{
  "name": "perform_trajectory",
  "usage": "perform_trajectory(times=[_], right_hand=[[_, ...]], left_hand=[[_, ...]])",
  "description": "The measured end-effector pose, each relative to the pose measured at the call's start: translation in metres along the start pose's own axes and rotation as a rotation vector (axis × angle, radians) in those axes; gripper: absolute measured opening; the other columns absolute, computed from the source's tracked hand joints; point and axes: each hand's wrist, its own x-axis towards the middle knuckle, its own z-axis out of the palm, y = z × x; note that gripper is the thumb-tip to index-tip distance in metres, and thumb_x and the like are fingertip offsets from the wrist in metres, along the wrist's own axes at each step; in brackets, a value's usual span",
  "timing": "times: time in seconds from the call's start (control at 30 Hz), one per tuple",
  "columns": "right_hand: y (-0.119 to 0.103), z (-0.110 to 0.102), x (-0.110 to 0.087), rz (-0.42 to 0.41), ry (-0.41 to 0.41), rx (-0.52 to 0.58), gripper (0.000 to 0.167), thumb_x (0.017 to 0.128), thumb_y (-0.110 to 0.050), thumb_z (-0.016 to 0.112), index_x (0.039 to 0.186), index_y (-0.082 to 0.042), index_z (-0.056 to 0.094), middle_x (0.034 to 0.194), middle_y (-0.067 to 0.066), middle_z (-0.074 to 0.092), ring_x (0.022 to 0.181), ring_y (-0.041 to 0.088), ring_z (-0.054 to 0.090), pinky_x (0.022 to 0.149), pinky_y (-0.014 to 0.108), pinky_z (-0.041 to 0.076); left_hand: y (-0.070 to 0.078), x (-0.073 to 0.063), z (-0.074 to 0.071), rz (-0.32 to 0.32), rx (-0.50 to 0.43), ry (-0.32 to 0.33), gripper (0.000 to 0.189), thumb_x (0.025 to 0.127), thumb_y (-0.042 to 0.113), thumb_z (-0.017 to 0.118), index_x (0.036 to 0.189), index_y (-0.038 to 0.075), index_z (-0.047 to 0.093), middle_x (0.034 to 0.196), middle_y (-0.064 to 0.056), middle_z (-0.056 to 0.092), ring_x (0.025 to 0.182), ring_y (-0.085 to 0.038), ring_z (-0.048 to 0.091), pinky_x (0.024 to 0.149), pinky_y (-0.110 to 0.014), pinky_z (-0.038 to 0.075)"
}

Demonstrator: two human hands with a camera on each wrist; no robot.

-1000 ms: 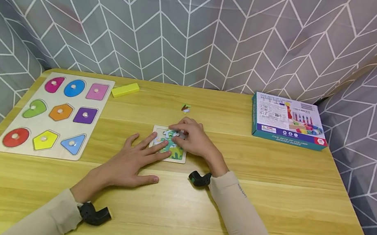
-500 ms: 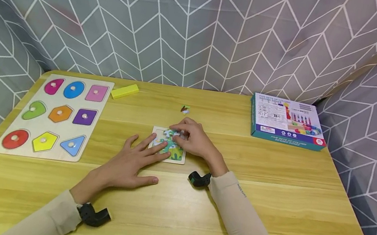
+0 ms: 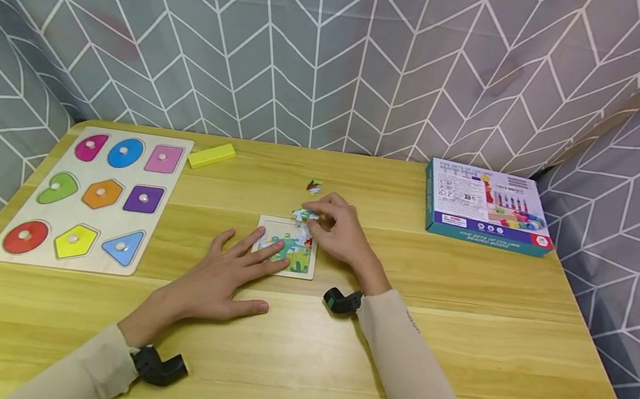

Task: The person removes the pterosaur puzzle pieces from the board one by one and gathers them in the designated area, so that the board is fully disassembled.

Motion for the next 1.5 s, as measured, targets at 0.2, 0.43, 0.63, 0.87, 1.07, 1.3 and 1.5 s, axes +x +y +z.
perform_trajectory(times=[0.2,0.43,0.63,0.87,1.07,1.3,1.5], right_hand=[[-0.009,-0.011,-0.001,0.013,0.076,-0.018,0.029,0.089,0.005,0.065,0.117,0.008,0.072,0.099,0.025,0.063,0.081,0.035,0.046,0.074,0.036,0.036],[0.017,-0.02,0.003,0.038,0.12,-0.107,0.031,0.088,-0.006,0.067,0.118,-0.004,0.076,0.1,0.013,0.065,0.084,0.022,0.049,0.08,0.033,0.037],[0.021,-0.025,0.004,0.051,0.12,-0.13,0.032,0.089,-0.006,0.067,0.121,-0.004,0.075,0.103,0.014,0.065,0.087,0.022,0.052,0.081,0.034,0.04],[0.029,-0.033,0.006,0.077,0.146,-0.157,0.031,0.09,-0.005,0.066,0.12,-0.003,0.074,0.105,0.016,0.064,0.086,0.024,0.049,0.08,0.035,0.037],[0.033,-0.038,0.01,0.112,0.153,-0.162,0.032,0.091,-0.004,0.064,0.121,-0.003,0.074,0.102,0.016,0.062,0.086,0.025,0.046,0.08,0.036,0.035],[0.037,-0.039,0.017,0.142,0.165,-0.22,0.031,0.092,-0.009,0.065,0.121,-0.007,0.075,0.099,0.014,0.061,0.087,0.026,0.046,0.088,0.041,0.029],[0.039,-0.042,0.024,0.139,0.174,-0.244,0.03,0.092,-0.01,0.064,0.12,-0.007,0.076,0.097,0.014,0.06,0.087,0.028,0.044,0.087,0.042,0.024]], left_hand=[[0.0,0.0,0.0,0.002,-0.003,0.003,0.072,0.095,0.072,0.045,0.159,0.04,0.032,0.171,0.01,0.02,0.161,-0.028,0.005,0.122,-0.067,0.005],[0.0,0.0,0.0,0.004,-0.018,0.013,0.073,0.095,0.07,0.047,0.159,0.039,0.033,0.171,0.009,0.021,0.161,-0.028,0.006,0.121,-0.067,0.005],[0.0,0.0,0.0,0.004,-0.018,0.014,0.072,0.095,0.07,0.047,0.159,0.04,0.033,0.171,0.009,0.021,0.161,-0.028,0.006,0.121,-0.066,0.005],[0.0,0.0,0.001,0.003,-0.01,0.009,0.073,0.095,0.07,0.047,0.159,0.04,0.032,0.171,0.009,0.02,0.161,-0.028,0.006,0.121,-0.067,0.005],[0.0,0.0,0.002,0.004,-0.02,0.012,0.073,0.095,0.07,0.048,0.159,0.039,0.032,0.171,0.01,0.02,0.161,-0.029,0.007,0.121,-0.067,0.004],[0.0,-0.001,0.003,0.003,-0.013,0.013,0.073,0.095,0.07,0.048,0.159,0.04,0.031,0.171,0.011,0.019,0.161,-0.028,0.006,0.121,-0.066,0.005],[-0.001,-0.001,0.002,0.003,-0.012,0.013,0.073,0.095,0.07,0.048,0.159,0.041,0.031,0.171,0.01,0.019,0.161,-0.027,0.005,0.121,-0.066,0.004]])
